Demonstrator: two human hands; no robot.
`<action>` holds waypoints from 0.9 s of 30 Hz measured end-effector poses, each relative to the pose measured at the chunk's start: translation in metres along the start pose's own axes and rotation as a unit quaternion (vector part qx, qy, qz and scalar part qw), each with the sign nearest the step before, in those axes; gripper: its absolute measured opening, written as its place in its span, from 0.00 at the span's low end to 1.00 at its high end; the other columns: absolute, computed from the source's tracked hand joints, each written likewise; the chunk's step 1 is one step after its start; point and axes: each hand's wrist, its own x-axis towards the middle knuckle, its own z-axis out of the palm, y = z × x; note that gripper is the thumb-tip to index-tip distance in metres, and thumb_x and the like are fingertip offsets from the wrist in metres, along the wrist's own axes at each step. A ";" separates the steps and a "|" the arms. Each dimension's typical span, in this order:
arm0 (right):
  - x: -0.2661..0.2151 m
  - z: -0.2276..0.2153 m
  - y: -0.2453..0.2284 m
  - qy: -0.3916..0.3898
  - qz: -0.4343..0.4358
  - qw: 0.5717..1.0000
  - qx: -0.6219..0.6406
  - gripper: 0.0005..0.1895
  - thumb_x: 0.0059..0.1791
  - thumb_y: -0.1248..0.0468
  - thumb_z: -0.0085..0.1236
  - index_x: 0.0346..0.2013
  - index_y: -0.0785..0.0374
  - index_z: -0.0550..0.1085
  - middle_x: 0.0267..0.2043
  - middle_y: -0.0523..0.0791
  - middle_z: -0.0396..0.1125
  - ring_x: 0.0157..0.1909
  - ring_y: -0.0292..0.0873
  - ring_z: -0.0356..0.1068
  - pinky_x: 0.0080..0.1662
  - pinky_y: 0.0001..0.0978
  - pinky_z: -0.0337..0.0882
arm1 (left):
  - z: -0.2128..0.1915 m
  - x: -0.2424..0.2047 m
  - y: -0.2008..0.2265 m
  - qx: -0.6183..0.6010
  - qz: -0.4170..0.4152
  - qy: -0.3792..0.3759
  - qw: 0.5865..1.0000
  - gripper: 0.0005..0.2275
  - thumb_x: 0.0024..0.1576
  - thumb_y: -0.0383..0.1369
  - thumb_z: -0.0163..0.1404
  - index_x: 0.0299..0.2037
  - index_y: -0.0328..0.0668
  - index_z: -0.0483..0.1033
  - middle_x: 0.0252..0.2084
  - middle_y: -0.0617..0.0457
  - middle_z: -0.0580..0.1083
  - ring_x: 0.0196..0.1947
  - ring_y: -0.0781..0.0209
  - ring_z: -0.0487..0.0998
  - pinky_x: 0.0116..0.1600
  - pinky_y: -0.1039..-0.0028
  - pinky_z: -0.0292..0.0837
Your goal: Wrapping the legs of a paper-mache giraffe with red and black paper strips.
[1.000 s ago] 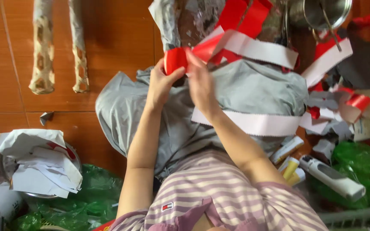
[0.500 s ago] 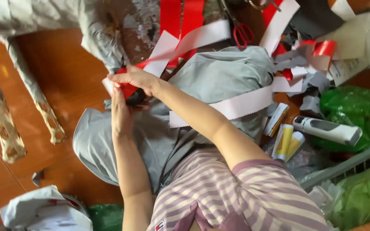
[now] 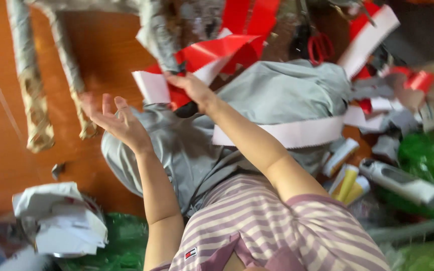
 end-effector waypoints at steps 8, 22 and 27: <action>0.015 -0.030 0.023 0.002 0.001 1.000 0.020 0.20 0.53 0.49 0.61 0.48 0.62 0.72 0.38 0.45 0.70 0.35 0.41 0.73 0.38 0.38 0.77 | 0.010 -0.043 -0.041 0.186 -0.173 -0.396 0.883 0.22 0.71 0.45 0.34 0.44 0.33 0.76 0.34 0.45 0.76 0.37 0.57 0.77 0.42 0.65 0.72; -0.027 -0.029 0.025 0.121 -0.352 0.608 -0.701 0.36 0.54 0.55 0.63 0.73 0.47 0.57 0.72 0.43 0.58 0.73 0.42 0.57 0.73 0.31 0.63 | 0.130 0.021 0.028 0.376 0.139 -0.227 0.888 0.07 0.59 0.36 0.49 0.39 0.44 0.78 0.41 0.46 0.75 0.45 0.48 0.73 0.50 0.54 0.64; 0.020 -0.135 0.074 0.183 -0.415 0.544 -0.706 0.29 0.61 0.62 0.48 0.73 0.75 0.58 0.72 0.56 0.58 0.70 0.52 0.60 0.65 0.46 0.63 | 0.145 -0.010 0.086 0.295 0.326 -0.268 0.857 0.33 0.49 0.50 0.59 0.57 0.28 0.70 0.69 0.34 0.60 0.70 0.34 0.56 0.69 0.36 0.41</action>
